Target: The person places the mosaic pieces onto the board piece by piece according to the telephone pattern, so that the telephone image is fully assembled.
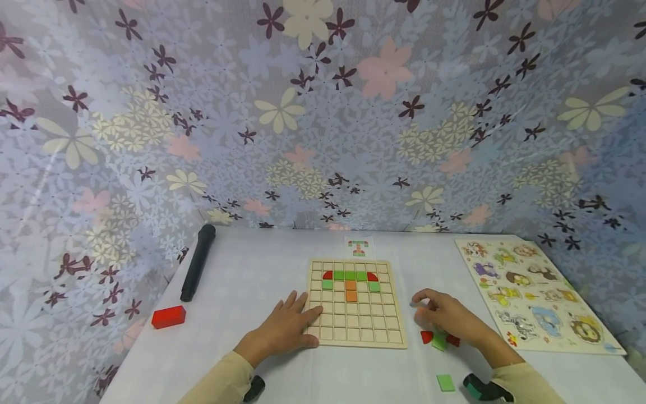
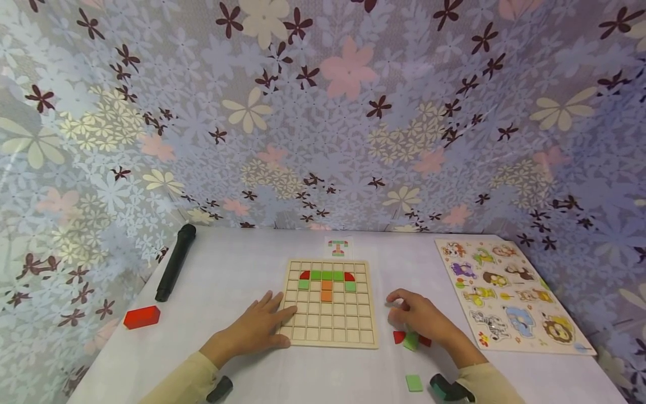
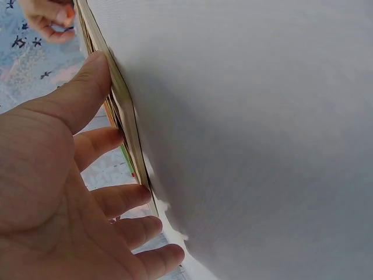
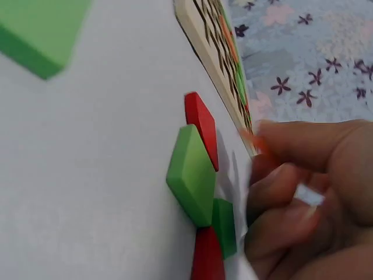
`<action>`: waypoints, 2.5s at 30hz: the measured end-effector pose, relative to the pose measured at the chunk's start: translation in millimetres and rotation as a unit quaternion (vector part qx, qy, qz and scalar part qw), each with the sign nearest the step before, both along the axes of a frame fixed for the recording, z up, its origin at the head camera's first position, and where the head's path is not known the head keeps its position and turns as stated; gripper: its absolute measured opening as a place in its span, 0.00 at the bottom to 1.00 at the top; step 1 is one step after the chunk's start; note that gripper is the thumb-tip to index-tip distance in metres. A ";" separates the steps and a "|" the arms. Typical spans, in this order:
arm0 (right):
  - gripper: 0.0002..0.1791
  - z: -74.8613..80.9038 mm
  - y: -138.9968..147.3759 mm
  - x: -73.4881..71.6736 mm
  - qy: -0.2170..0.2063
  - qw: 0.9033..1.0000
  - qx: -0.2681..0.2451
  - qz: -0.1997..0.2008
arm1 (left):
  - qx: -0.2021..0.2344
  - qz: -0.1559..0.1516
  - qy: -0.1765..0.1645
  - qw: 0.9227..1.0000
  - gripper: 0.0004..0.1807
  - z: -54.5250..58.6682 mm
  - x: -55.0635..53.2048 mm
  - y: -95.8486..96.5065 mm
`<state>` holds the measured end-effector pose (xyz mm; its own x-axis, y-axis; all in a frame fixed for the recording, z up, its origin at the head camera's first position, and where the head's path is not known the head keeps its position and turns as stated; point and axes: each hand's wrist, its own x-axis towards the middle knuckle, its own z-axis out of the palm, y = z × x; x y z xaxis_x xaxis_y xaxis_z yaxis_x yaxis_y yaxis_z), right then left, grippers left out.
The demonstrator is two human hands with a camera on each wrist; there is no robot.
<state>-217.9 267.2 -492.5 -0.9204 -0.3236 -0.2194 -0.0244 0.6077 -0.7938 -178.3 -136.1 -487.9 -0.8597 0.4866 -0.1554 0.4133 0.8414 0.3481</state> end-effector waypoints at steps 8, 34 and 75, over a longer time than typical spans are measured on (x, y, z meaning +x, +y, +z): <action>0.27 5.2 -8.3 -15.9 -0.005 0.980 -0.158 -0.119 | 0.009 0.005 -0.017 1.000 0.40 -0.5 0.4 -1.5; 0.26 5.3 -102.5 -21.2 -0.066 0.958 -0.271 -0.069 | 0.006 -0.004 -0.009 1.000 0.40 0.7 -1.5 -0.3; 0.23 30.2 -22.7 7.5 0.033 0.986 -0.119 -0.110 | 0.012 -0.007 0.000 1.000 0.40 1.0 1.2 -1.7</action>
<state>-210.4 244.5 -462.3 -0.9838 -0.1495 -0.0985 0.0309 0.4001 -0.9159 -177.1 -137.8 -486.9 -0.8529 0.5018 -0.1438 0.4245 0.8271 0.3683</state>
